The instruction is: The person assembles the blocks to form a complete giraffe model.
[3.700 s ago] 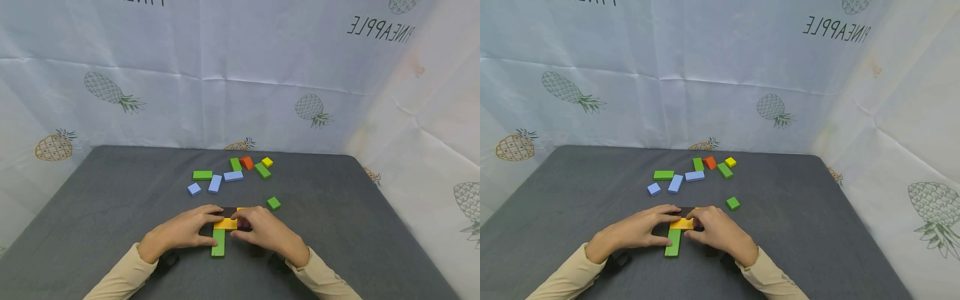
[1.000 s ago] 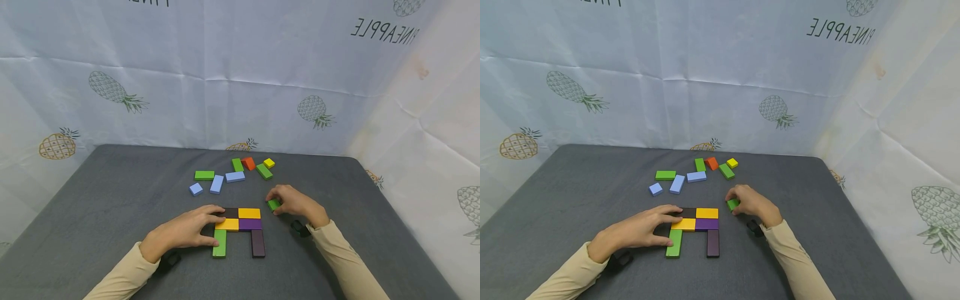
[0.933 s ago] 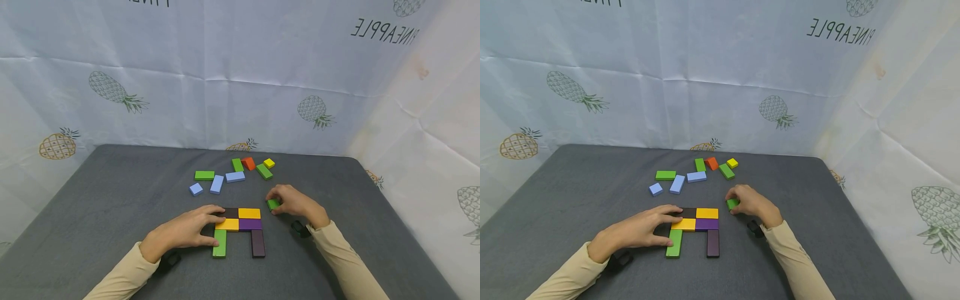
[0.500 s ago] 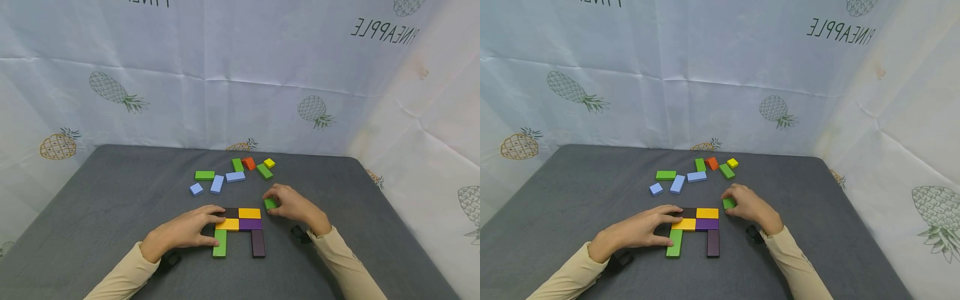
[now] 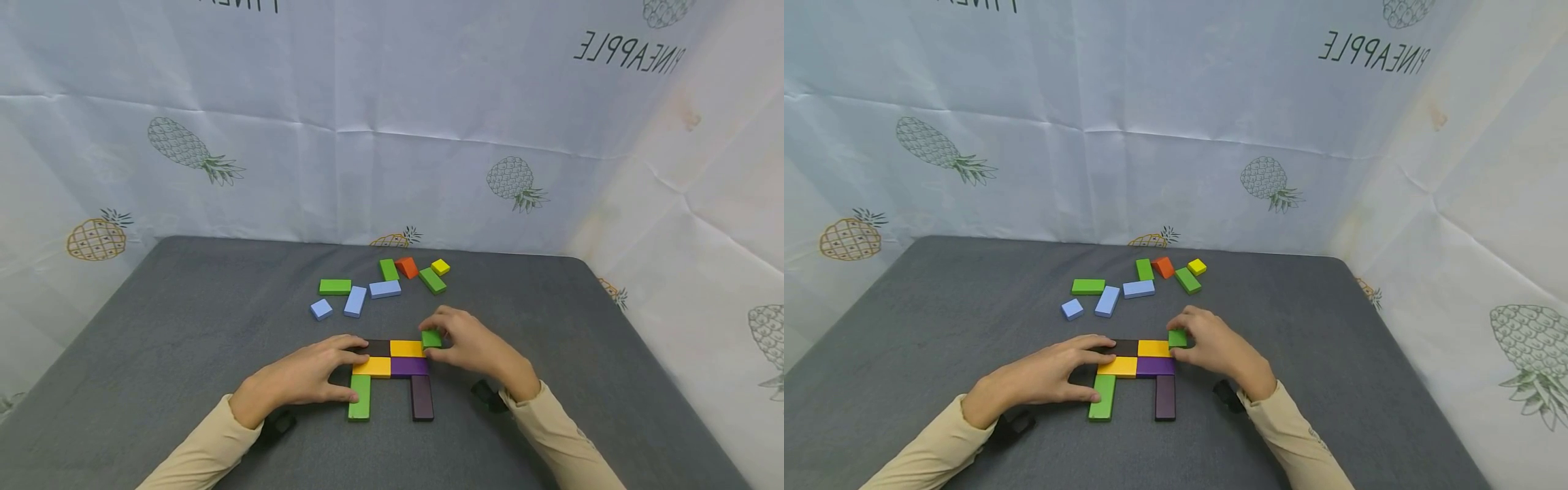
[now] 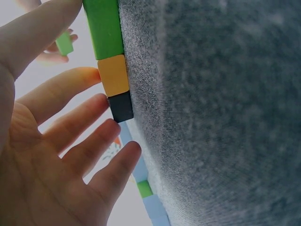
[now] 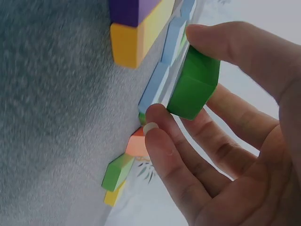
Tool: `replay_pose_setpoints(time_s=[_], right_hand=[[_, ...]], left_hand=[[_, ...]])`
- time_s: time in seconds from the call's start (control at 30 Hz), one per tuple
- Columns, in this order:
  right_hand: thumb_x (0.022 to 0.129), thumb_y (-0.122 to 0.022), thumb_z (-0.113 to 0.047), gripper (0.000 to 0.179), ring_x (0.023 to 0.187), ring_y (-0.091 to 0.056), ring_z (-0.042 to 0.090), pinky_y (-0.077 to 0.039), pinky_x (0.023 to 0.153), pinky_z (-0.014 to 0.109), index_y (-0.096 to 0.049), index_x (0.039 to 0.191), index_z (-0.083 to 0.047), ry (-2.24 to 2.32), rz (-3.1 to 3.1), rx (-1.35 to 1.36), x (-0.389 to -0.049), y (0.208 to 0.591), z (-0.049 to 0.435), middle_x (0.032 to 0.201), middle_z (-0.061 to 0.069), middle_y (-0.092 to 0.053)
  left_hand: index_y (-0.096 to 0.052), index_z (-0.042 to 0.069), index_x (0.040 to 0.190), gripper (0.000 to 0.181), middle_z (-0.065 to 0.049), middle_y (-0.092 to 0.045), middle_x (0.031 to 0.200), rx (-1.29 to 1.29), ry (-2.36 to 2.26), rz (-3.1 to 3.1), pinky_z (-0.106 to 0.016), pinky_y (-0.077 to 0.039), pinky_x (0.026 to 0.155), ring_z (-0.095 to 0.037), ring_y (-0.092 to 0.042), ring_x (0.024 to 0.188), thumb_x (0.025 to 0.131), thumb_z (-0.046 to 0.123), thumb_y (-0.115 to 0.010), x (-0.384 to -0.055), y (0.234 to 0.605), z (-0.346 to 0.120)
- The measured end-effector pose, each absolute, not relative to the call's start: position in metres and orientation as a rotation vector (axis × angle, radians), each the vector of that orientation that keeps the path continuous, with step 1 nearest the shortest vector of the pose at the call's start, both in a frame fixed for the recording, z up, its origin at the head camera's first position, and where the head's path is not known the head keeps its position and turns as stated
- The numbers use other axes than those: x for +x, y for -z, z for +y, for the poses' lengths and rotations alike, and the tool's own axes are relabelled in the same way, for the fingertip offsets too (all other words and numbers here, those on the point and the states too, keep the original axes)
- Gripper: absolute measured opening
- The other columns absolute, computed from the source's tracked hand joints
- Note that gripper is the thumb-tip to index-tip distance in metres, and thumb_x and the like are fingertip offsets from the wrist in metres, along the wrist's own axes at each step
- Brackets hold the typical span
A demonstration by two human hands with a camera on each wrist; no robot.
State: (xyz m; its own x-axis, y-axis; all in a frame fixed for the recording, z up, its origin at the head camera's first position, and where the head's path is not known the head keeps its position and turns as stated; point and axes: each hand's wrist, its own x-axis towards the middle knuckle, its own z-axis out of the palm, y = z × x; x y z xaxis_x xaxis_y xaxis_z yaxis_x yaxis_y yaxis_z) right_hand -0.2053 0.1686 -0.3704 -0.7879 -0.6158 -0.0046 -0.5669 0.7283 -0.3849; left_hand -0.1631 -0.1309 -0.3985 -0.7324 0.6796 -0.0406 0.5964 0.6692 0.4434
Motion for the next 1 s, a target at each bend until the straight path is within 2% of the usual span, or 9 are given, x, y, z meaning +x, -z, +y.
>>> replay_pose_setpoints(time_s=[0.2,0.43,0.63,1.0], right_hand=[[0.086,-0.076,-0.017,0.034,0.09,-0.059,0.014,-0.054,0.079,0.029,-0.07,0.118,-0.008,0.587,2.775,-0.955,-0.197,0.369,0.163,0.107,0.0,-0.065],[0.087,-0.074,-0.018,0.033,0.088,-0.058,0.014,-0.051,0.075,0.025,-0.07,0.118,-0.009,0.632,2.747,-1.029,-0.188,0.368,0.156,0.107,-0.002,-0.063],[0.088,-0.076,-0.022,0.035,0.089,-0.063,0.016,-0.057,0.079,0.031,-0.069,0.119,-0.008,0.717,2.747,-1.065,-0.18,0.368,0.147,0.109,0.0,-0.065],[0.088,-0.076,-0.021,0.035,0.084,-0.057,0.005,-0.052,0.074,0.021,-0.069,0.12,-0.01,0.743,2.722,-1.201,-0.167,0.37,0.137,0.11,-0.001,-0.066]], left_hand=[[-0.063,0.011,0.135,0.058,-0.005,-0.048,0.149,1.04,-0.612,2.676,-0.045,-0.048,0.105,-0.026,-0.047,0.137,0.087,0.041,-0.075,-0.163,0.398,-0.131],[-0.062,0.011,0.136,0.059,-0.006,-0.048,0.15,1.043,-0.611,2.667,-0.045,-0.047,0.105,-0.026,-0.046,0.138,0.087,0.042,-0.075,-0.164,0.399,-0.131],[-0.062,0.012,0.136,0.059,-0.006,-0.048,0.149,1.035,-0.606,2.664,-0.045,-0.048,0.105,-0.026,-0.046,0.137,0.087,0.043,-0.075,-0.164,0.399,-0.131],[-0.063,0.012,0.135,0.058,-0.005,-0.049,0.148,1.05,-0.609,2.684,-0.043,-0.049,0.103,-0.024,-0.049,0.135,0.087,0.043,-0.075,-0.163,0.399,-0.131]])
